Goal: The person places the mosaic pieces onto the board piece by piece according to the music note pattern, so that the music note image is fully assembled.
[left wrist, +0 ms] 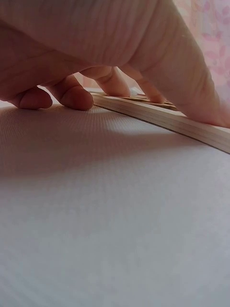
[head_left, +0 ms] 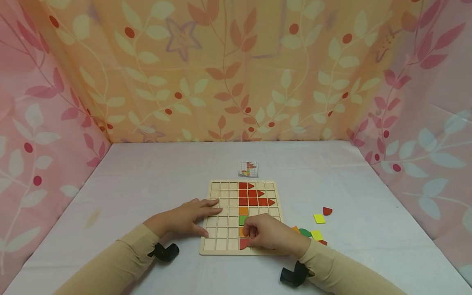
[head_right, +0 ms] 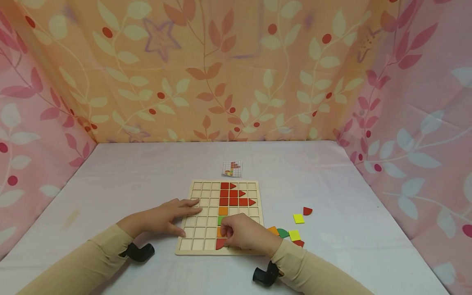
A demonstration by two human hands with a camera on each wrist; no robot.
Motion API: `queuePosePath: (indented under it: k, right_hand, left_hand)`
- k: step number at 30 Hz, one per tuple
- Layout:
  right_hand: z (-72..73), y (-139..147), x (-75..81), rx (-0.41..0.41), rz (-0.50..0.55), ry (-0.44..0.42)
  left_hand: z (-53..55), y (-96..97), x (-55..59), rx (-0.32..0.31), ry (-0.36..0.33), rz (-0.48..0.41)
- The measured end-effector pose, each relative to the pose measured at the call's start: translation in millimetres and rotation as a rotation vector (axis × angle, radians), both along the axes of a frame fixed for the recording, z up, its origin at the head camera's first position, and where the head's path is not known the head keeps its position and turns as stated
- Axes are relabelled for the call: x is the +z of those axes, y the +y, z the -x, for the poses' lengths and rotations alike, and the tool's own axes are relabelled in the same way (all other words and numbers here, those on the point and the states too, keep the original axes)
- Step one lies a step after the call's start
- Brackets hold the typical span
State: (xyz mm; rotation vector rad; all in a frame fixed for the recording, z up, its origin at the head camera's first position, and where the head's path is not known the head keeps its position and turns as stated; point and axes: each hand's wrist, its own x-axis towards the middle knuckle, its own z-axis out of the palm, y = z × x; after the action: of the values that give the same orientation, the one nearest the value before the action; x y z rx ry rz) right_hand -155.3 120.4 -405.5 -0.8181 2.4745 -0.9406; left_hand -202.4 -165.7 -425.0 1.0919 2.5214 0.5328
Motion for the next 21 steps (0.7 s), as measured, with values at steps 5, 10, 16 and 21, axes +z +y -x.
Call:
queuePosePath:
  k: [5, 10, 16, 21]
  right_hand:
    - [4.1, 6.5, 3.7, 0.023, -0.015, 0.021]
    - [13.8, 20.6, 13.5, 0.007, -0.037, 0.096]
    - [26.1, 45.6, 23.5, -0.086, -0.067, 0.110]
    - [37.0, 75.0, 27.0, -0.171, -0.100, 0.120]
  left_hand:
    - [-1.3, -0.2, 0.8, 0.007, -0.009, 0.005]
    - [-3.1, 0.7, 2.2, 0.026, -0.027, 0.010]
    - [-3.2, 0.8, 2.6, 0.023, -0.017, 0.011]
    - [-2.3, 0.4, 2.0, 0.016, -0.003, 0.008]
